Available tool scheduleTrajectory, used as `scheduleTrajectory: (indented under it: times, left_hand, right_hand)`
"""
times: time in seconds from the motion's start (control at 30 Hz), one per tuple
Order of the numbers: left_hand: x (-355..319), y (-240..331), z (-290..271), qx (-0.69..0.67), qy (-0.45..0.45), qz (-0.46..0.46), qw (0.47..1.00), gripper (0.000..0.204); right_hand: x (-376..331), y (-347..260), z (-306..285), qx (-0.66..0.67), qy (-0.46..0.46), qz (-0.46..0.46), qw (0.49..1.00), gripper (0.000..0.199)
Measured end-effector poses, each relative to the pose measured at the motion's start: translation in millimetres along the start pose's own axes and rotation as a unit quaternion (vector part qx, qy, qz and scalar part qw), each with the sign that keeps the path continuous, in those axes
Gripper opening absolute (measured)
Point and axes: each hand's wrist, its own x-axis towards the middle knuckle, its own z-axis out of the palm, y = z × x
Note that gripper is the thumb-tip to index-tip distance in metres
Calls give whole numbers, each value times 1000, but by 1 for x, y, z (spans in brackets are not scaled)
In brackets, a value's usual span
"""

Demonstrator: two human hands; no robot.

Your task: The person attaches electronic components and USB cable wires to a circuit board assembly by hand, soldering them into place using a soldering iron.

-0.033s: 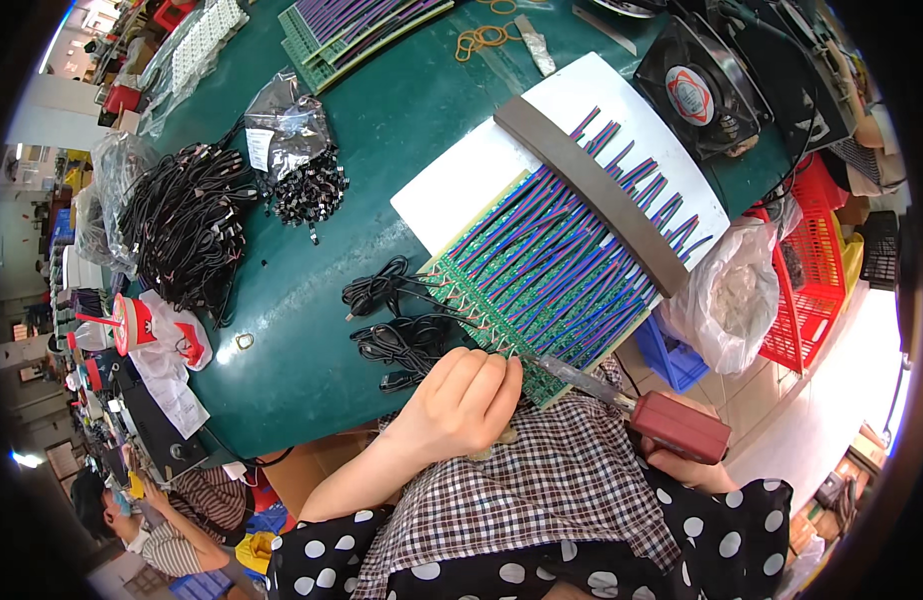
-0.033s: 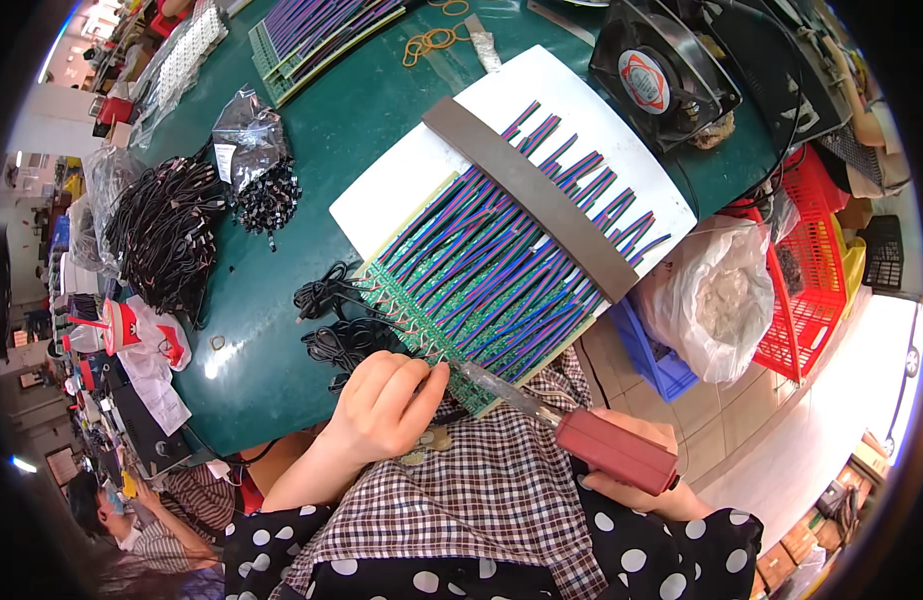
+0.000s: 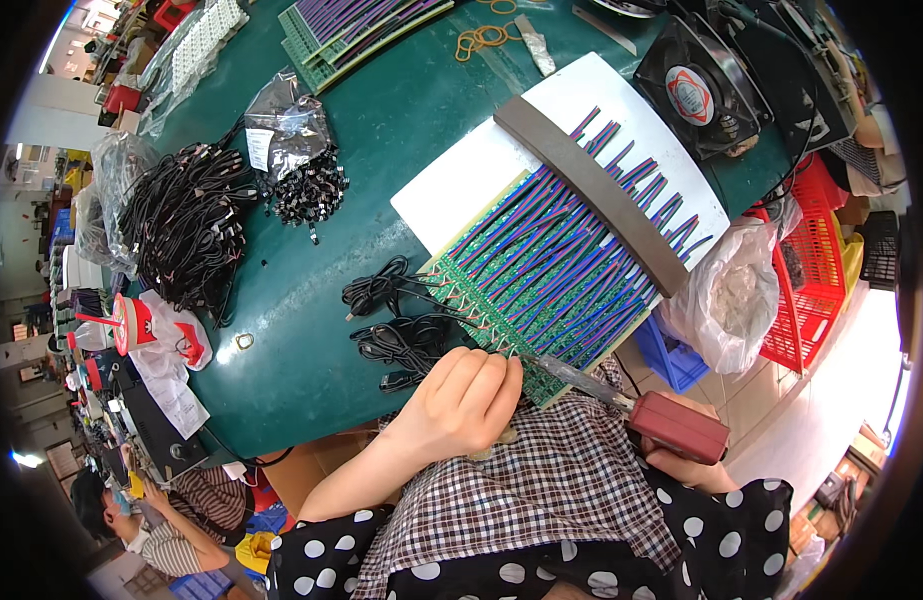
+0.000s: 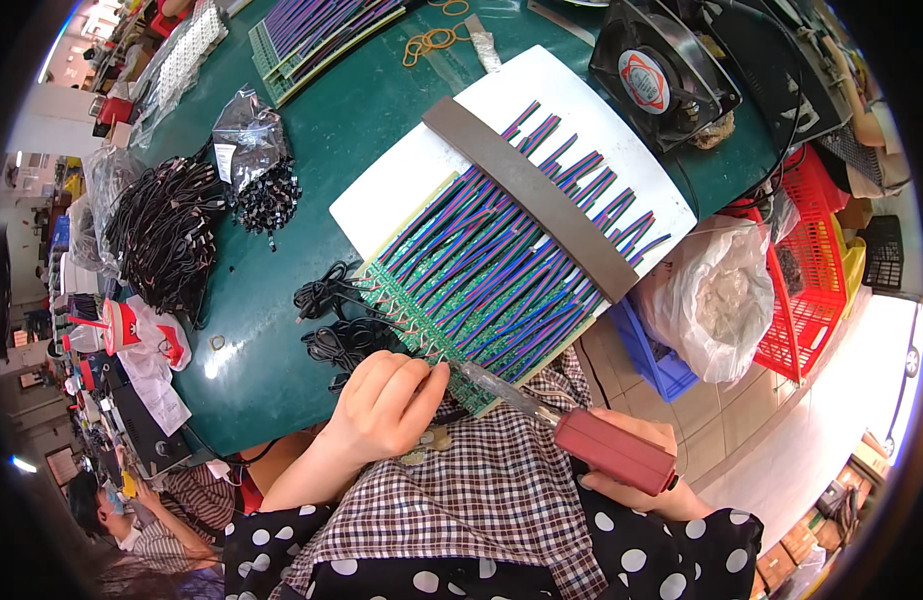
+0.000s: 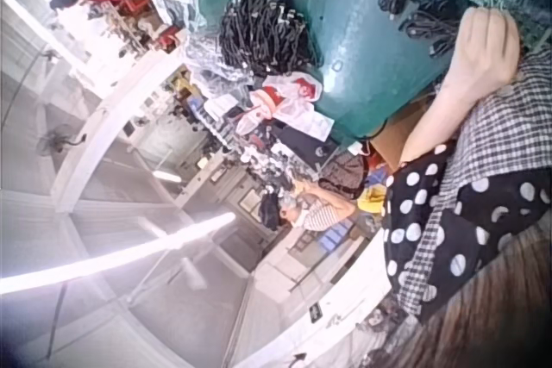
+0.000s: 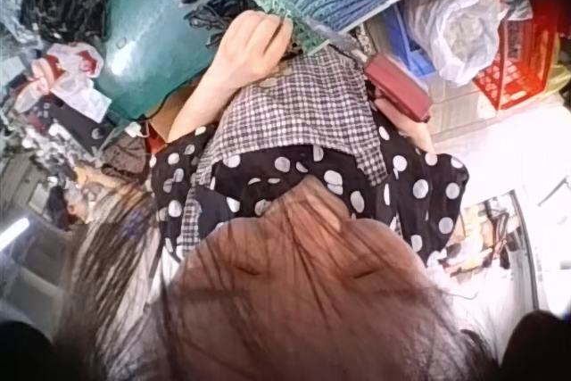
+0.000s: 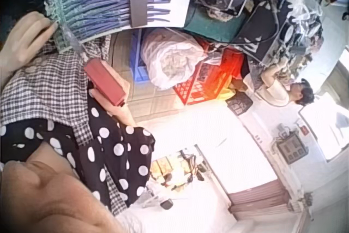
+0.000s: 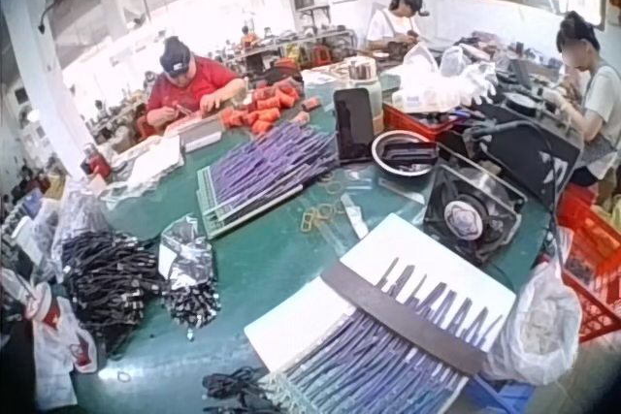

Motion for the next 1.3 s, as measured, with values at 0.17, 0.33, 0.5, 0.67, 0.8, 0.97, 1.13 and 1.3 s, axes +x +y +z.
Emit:
scheduleTrajectory:
  times: [0.17,0.33,0.5,0.67,0.8,0.97,1.13,1.3]
  left_hand:
    - [0,-3,0,-1,-8,5,1000,27]
    - [-7,0,-9,5,-14,-7,1000,27]
    - [1,2,0,-33,-7,21,999,28]
    - [1,-4,-13,-74,84,-75,991,26]
    - [-34,-87,-37,128,182,-393,892,7]
    - [-93,-173,-49,332,166,-459,807,19]
    - [-88,-191,-45,390,149,-440,795,8]
    - [-102,-194,-52,255,316,-405,820,3]
  right_hand:
    - [0,-2,3,-32,25,-5,999,60]
    - [2,-5,-2,90,-17,82,992,47]
    - [-15,-5,15,233,131,111,957,48]
    - [-4,-1,11,187,170,22,967,56]
    - [-8,13,15,188,235,22,954,68]
    - [1,-2,14,196,154,43,967,55]
    - [-2,-1,17,222,162,36,961,53]
    - [-2,-2,18,240,167,26,956,51]
